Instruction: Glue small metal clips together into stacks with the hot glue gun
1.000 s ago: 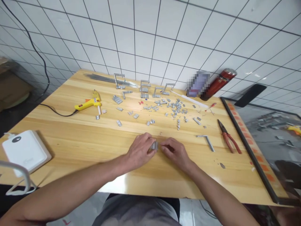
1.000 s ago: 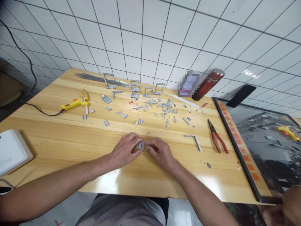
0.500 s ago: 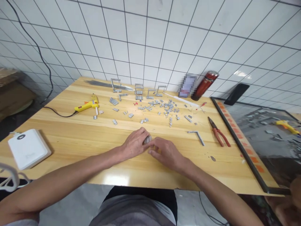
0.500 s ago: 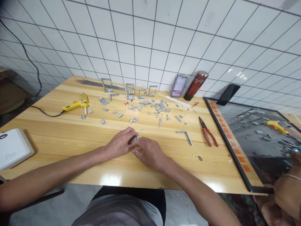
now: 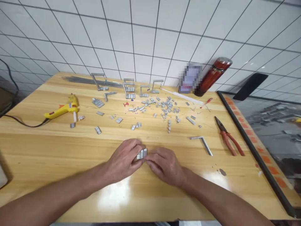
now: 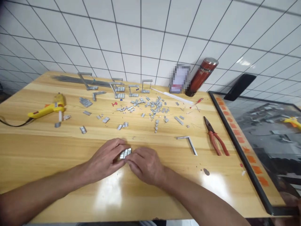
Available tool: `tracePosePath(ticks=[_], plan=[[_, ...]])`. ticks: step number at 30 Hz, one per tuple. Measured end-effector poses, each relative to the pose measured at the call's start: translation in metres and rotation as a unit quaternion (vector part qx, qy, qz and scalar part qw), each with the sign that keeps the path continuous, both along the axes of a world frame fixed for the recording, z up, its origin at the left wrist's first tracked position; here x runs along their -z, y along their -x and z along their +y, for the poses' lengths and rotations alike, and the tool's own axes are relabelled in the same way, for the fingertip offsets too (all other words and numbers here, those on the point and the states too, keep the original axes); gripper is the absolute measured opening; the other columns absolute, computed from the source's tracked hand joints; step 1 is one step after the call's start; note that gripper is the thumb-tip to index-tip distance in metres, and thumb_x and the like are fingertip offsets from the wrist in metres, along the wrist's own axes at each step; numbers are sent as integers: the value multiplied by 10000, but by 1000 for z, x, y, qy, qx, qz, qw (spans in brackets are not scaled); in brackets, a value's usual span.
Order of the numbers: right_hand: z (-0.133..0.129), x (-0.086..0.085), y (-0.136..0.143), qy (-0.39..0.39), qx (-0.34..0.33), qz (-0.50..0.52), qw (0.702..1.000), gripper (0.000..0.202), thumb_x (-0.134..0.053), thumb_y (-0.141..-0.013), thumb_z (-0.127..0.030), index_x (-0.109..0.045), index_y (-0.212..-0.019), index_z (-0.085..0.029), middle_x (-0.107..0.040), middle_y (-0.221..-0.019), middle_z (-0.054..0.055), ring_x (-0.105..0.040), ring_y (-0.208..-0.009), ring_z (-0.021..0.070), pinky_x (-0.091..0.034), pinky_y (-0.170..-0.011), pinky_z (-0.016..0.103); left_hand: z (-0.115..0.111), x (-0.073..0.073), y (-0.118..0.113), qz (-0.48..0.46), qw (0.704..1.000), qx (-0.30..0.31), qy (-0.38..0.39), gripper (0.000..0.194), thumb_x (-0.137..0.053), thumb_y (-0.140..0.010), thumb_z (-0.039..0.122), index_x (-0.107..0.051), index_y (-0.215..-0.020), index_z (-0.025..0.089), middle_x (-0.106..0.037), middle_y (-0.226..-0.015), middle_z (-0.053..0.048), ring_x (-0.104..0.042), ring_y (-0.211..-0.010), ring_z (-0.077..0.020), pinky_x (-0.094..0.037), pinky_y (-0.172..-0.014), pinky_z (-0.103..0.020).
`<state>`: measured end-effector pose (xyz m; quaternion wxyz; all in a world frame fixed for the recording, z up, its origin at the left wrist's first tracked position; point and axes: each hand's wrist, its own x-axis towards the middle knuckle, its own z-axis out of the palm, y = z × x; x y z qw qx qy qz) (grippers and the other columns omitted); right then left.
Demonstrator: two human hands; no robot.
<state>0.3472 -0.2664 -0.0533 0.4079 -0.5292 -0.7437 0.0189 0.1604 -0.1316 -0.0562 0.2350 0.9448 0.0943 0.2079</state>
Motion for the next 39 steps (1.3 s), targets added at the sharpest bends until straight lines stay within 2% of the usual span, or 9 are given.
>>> tracePosePath(ticks=[6,12,18,25,32,39], plan=[[0,-4,1,22,-21,3,1000,82,-580,-1042,-194,-656,-1068,-184,-742,-857,45,-631,-707,168,-499,-653,312,0,-7,-1,9,1000,-1,1,288,-629,-985,175,-627,-1271,211,-713,-1150,-69,-682,-1090,-231,-559,-933,-363],[1,-2,2,37,-25,-9,999,52,-625,-1005,-163,-666,-1035,-174,-730,-838,43,-658,-727,169,-492,-677,320,1,-7,-1,15,1000,-19,-14,368,-622,-966,209,-637,-1333,224,-734,-1168,-87,-699,-1115,-248,-595,-940,-352],[2,4,4,36,-22,1,999,79,-591,-1007,-155,-638,-953,-185,-704,-773,23,-622,-681,160,-479,-645,328,1,-4,1,27,999,-22,-6,319,-612,-996,249,-660,-1312,252,-749,-1147,-82,-712,-1086,-254,-615,-918,-360],[4,10,6,31,-14,-12,999,90,-636,-969,-164,-608,-893,-205,-643,-694,-3,-567,-607,157,-443,-585,328,-3,8,8,34,998,-39,30,343,-597,-1009,248,-654,-1345,288,-738,-1146,-98,-705,-1065,-261,-619,-899,-379],[3,11,6,38,-15,-10,999,75,-622,-979,-151,-643,-919,-190,-647,-699,-2,-558,-603,155,-431,-568,327,0,-1,3,19,999,-21,24,281,-599,-1023,261,-664,-1296,272,-750,-1085,-82,-713,-992,-241,-630,-859,-352],[3,7,5,39,-19,1,999,83,-613,-984,-145,-649,-918,-180,-674,-726,13,-582,-642,156,-446,-607,327,0,-3,3,18,1000,-19,5,310,-588,-1046,297,-640,-1347,247,-743,-1156,-98,-689,-1120,-257,-589,-942,-355]])
